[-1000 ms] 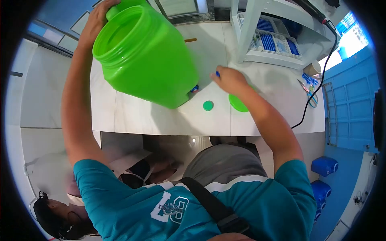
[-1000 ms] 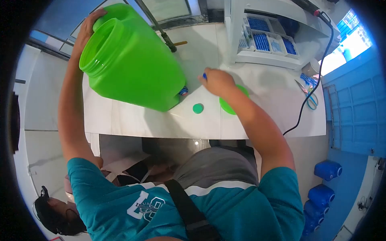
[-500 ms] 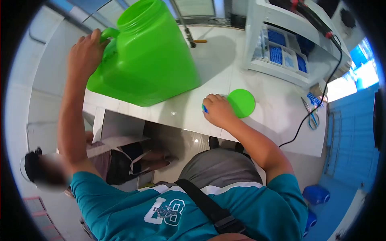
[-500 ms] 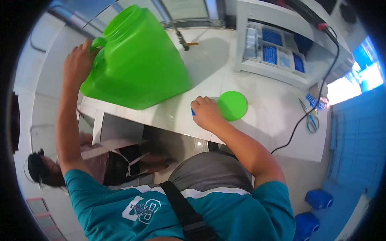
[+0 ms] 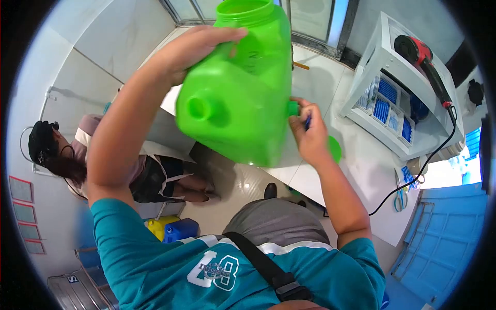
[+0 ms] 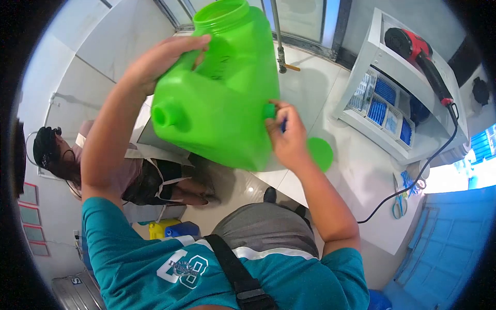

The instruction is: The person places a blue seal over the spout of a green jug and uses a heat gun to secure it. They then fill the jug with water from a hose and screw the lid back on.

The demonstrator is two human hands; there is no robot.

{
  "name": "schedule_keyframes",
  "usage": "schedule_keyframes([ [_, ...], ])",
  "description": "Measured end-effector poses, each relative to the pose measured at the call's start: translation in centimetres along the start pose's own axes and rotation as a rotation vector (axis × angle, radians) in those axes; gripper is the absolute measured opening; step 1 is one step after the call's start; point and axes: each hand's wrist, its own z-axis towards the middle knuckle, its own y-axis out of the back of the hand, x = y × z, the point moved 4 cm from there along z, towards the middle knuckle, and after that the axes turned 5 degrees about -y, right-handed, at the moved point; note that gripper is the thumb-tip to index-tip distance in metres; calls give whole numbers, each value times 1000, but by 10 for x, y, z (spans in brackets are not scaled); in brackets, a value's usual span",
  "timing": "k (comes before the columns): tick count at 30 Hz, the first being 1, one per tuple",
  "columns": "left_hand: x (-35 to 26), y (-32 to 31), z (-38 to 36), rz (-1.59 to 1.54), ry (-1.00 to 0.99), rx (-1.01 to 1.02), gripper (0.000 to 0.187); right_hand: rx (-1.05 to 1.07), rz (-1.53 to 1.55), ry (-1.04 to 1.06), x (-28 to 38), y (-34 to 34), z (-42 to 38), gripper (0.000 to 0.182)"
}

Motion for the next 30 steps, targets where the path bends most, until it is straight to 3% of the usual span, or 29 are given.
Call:
schedule_keyframes([
  [4,-14,-33,13,-135,-60,-139,36,-147,-19,36,14,33,16,28],
  [7,-17,-27,39,-120,-56,-147,39,-262,-44,176,60,55,28,28],
  [9,-15,-22,61,-101,-53,-118,43,-279,-163,456,113,62,34,28],
  [10,-12,-20,71,-139,-43,-120,47,-281,-168,459,136,63,36,28],
  [12,-5,-10,91,-178,-38,-117,51,-113,-474,526,178,46,40,27],
  [14,1,-3,103,-217,-26,17,71,-70,-569,582,202,31,47,27],
  [15,2,1,101,-220,-29,21,71,-22,-657,633,207,23,50,28],
  [17,0,12,98,305,-140,-89,54,-9,-676,650,208,18,53,28],
  [18,0,15,89,304,-143,-81,54,6,-689,669,208,16,54,30],
  [20,-6,24,55,332,-343,-302,65,7,-694,660,206,17,54,30],
  [24,9,25,24,301,-561,-231,76,-17,-700,666,203,16,57,23],
  [27,14,2,3,197,-971,-43,95,-52,-661,674,205,17,65,23],
  [28,21,0,6,192,-968,-41,95,-50,-664,669,204,18,68,23],
  [30,34,-18,11,451,-876,-9,120,-19,-517,626,202,21,75,24],
])
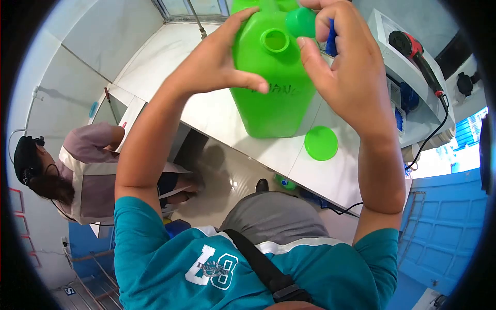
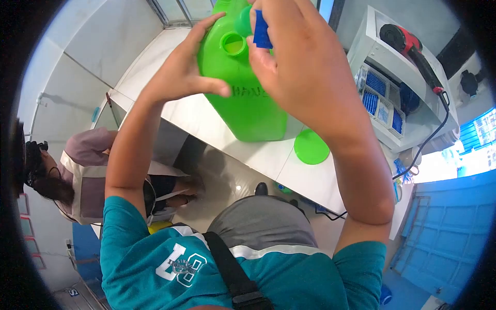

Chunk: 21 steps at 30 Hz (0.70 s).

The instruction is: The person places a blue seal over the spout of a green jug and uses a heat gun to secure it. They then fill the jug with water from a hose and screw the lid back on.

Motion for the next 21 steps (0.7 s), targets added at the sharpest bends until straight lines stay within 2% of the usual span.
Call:
schedule_keyframes([
  [1,3,-4,2,-12,87,-56,121,8,0,-3,-4,-1,1,24],
  [4,19,-4,6,-36,101,-26,119,42,-102,-44,-15,-7,5,24],
  [7,30,1,8,87,19,-30,118,74,-142,-55,-13,-16,4,23],
  [9,37,3,9,79,20,-23,118,172,-175,-28,-12,-24,3,23],
  [12,41,7,2,62,3,-22,117,91,-211,45,-10,-30,1,22],
  [16,49,8,0,-57,-13,-13,117,66,-118,-1,-16,-29,5,20],
  [19,57,15,-6,-77,-55,14,121,175,-125,96,-16,-39,7,23],
  [21,57,18,-9,-43,-55,20,124,229,-123,217,-17,-50,7,32],
])
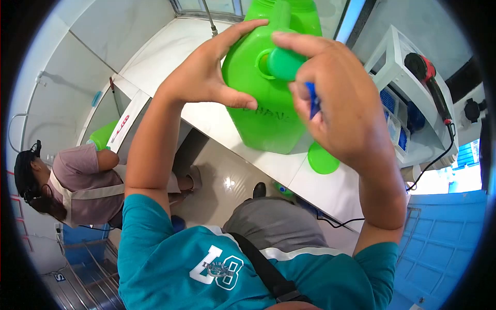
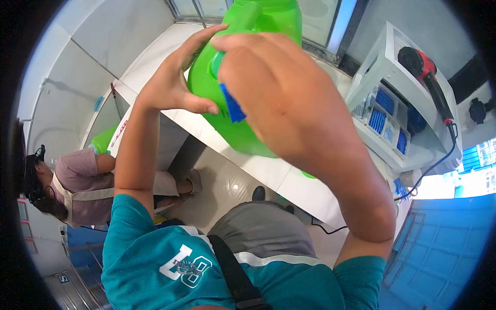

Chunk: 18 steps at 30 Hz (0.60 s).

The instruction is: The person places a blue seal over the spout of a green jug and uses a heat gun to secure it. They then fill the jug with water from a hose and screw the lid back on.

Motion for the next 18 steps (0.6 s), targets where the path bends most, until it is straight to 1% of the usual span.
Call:
schedule_keyframes([
  [1,-2,0,-1,28,-2,12,127,-1,3,5,-1,-4,2,32],
  [2,-3,1,-2,31,2,10,127,10,-11,38,1,-9,4,36],
  [3,-9,3,-1,69,-68,-8,126,20,-26,72,3,-12,7,41],
  [4,-14,5,0,107,-140,-24,125,19,-24,76,3,-14,10,41],
  [5,-19,7,2,112,-139,-26,125,25,-21,82,3,-16,13,44],
  [7,-32,13,5,60,-158,-70,134,30,-18,91,1,-16,16,46],
  [8,-40,14,6,63,-157,-70,134,59,12,62,-2,-15,15,45],
  [10,-60,12,6,320,-222,-19,114,84,41,38,-6,-13,14,44],
  [12,-69,6,11,292,-214,-31,114,52,72,-13,-15,-13,7,40],
  [13,-74,4,13,261,-203,-43,118,46,71,-11,-14,-14,4,40],
  [14,-78,1,16,266,-204,-37,118,-32,68,-2,-13,-12,0,36],
  [15,-83,0,18,319,-220,-52,109,-111,65,7,-13,-9,-3,33],
  [16,-87,-2,20,373,-237,-67,100,-120,68,6,-12,-7,-10,33],
  [17,-93,-2,21,377,-237,-62,100,-179,88,-76,-15,0,-22,32],
  [18,-101,-3,23,472,-217,-12,92,-237,107,-158,-17,8,-34,33],
])
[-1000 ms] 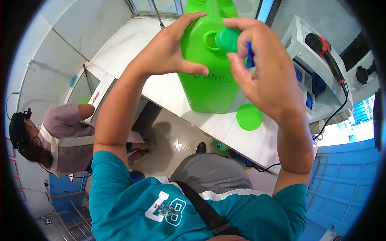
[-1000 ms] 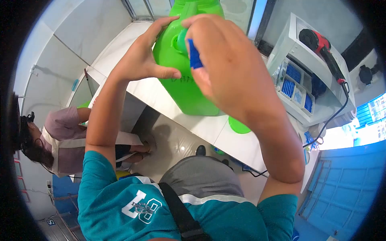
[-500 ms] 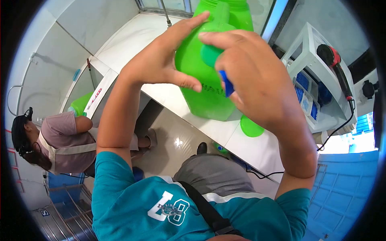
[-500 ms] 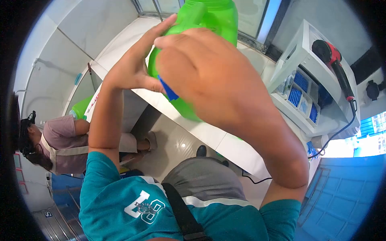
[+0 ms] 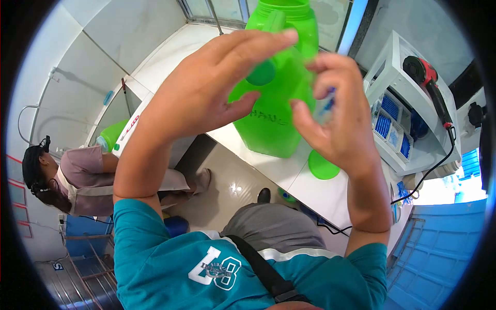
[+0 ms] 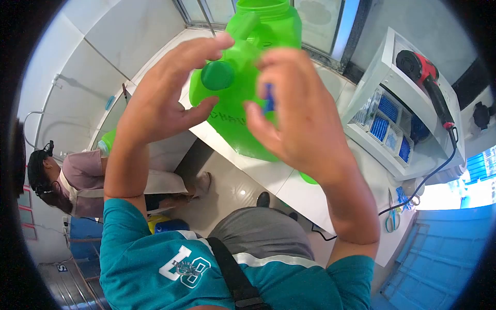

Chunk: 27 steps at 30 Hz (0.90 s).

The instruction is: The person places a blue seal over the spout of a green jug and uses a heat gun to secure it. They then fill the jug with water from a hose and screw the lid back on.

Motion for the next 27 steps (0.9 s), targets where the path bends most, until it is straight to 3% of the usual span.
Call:
schedule_keyframes([
  [1,-4,1,3,88,7,61,85,-5,3,1,2,8,-12,33],
  [3,-7,-1,6,140,33,86,75,61,250,-514,-15,19,-43,10],
  [4,-8,-4,7,187,62,108,65,57,254,-517,-20,27,-59,10],
  [6,-17,-7,12,212,156,117,60,171,591,-813,-41,33,-98,24],
  [10,-16,-11,13,223,331,87,50,107,764,-776,-52,39,-131,42],
  [12,-33,-11,24,298,232,19,50,-9,1079,-851,-54,42,-140,60],
  [15,-70,-24,28,332,104,-96,48,-61,1182,-819,-34,52,-134,68],
  [17,-99,-62,26,-365,427,52,44,6,1198,-783,-26,56,-134,74],
  [19,-127,-113,24,-1012,754,-24,37,143,948,-627,-16,57,-135,67],
  [20,-136,-123,27,-1003,755,-28,37,145,954,-618,-15,60,-139,67],
  [23,-149,-145,26,-1208,898,-62,35,197,561,-624,-17,71,-149,70],
  [26,-152,-165,12,-1117,942,-98,32,120,612,-703,-19,74,-169,64],
  [27,-147,-175,7,-1136,949,-203,32,122,616,-706,-26,71,-176,64],
])
